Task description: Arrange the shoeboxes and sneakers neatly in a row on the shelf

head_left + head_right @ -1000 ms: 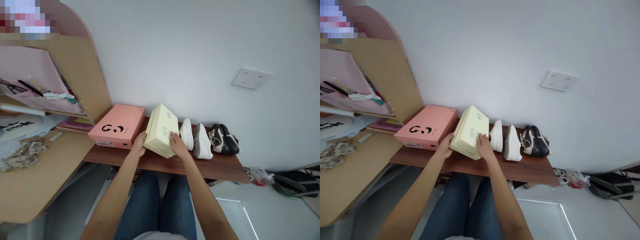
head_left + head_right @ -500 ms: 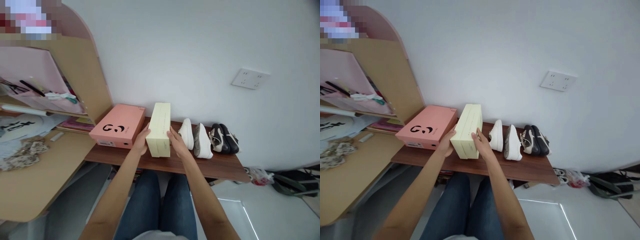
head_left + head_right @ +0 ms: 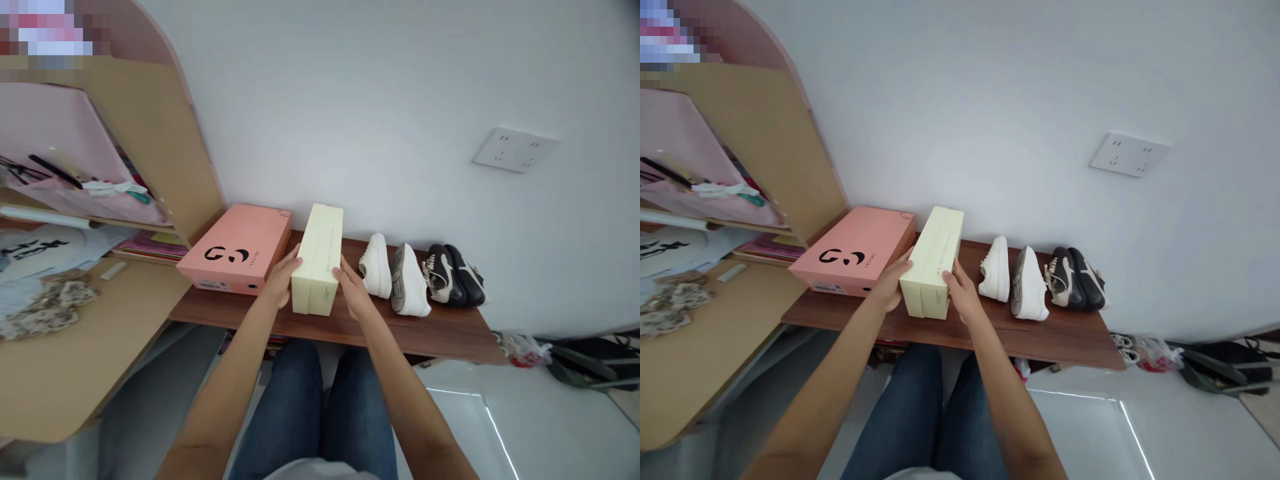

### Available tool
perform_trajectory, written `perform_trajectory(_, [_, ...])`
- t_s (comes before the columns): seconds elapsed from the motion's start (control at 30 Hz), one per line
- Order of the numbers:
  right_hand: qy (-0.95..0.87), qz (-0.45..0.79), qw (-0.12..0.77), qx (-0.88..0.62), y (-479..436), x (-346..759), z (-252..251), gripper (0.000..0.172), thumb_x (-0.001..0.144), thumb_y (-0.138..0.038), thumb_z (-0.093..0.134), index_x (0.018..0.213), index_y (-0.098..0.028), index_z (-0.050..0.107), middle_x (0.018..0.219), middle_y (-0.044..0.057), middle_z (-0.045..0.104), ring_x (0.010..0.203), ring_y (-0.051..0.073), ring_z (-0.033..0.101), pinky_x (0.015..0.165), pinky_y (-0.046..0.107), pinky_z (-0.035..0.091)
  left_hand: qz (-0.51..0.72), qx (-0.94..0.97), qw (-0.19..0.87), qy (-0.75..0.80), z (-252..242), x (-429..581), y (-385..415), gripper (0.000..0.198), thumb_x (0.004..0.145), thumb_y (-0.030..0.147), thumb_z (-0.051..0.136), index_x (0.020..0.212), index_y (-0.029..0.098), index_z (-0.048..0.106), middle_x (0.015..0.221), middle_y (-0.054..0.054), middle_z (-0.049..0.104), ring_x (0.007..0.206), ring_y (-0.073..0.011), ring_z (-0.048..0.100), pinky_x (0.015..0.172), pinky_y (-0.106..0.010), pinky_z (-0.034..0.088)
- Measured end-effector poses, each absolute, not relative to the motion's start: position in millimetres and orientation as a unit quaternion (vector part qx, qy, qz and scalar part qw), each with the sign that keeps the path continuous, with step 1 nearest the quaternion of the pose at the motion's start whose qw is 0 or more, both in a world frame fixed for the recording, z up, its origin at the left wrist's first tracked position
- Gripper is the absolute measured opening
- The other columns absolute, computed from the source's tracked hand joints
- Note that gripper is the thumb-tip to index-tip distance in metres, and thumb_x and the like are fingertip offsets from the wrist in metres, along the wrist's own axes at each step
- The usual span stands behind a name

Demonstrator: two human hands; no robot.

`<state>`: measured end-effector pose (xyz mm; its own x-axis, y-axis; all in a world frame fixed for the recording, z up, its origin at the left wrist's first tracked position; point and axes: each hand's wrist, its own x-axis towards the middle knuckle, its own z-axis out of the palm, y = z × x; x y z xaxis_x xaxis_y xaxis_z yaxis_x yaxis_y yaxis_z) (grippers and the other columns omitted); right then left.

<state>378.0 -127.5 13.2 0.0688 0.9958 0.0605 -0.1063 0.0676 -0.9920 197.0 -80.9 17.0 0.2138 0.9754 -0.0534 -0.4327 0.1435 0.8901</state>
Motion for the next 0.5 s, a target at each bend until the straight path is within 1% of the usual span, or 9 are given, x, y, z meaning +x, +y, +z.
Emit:
perform_trajectory(0.13, [-0.465,0.484,0.563,-0.482,-128,380,8,0.072,0.084,-0.049,0.060,0.149,-0.030,0.036,0.151,-0.003,0.041,0.143,0.020,0.034,0.119,0.042,0.025,0.519,0.403,0.671,0.342,18,201,-82,0.069,0.077,0.036,0.073,0.141,0.023,0.052,0.142,-0.009,0.055,0.133,-0.0318,0.047,0.109,-0.041,0.038])
perform_trajectory(0.23, [-0.464,0.483,0.565,-0.481,-128,382,7,0.072,0.085,-0.050,0.058,0.150,-0.030,0.034,0.152,-0.003,0.039,0.143,0.020,0.035,0.118,0.041,0.026,0.519,0.402,0.672,0.342,20,205,-83,0.060,0.081,0.043,0.066,0.137,0.024,0.056,0.141,-0.007,0.056,0.134,-0.0307,0.046,0.109,-0.040,0.039])
perform_trajectory(0.33, [-0.464,0.490,0.554,-0.487,-129,384,8,0.071,0.086,-0.051,0.055,0.151,-0.030,0.032,0.152,-0.004,0.039,0.142,0.020,0.036,0.117,0.041,0.028,0.519,0.378,0.680,0.353,20,208,-81,0.055,0.085,0.050,0.058,0.135,0.025,0.059,0.135,-0.006,0.061,0.130,-0.0310,0.050,0.104,-0.042,0.044])
perform_trajectory(0.5, [-0.455,0.500,0.559,-0.481,-130,389,8,0.070,0.087,-0.048,0.055,0.150,-0.029,0.033,0.152,-0.003,0.040,0.142,0.020,0.036,0.117,0.040,0.028,0.498,0.356,0.685,0.396,-1,206,-74,0.054,0.082,0.046,0.061,0.131,0.021,0.062,0.125,-0.008,0.067,0.121,-0.0307,0.058,0.096,-0.040,0.048])
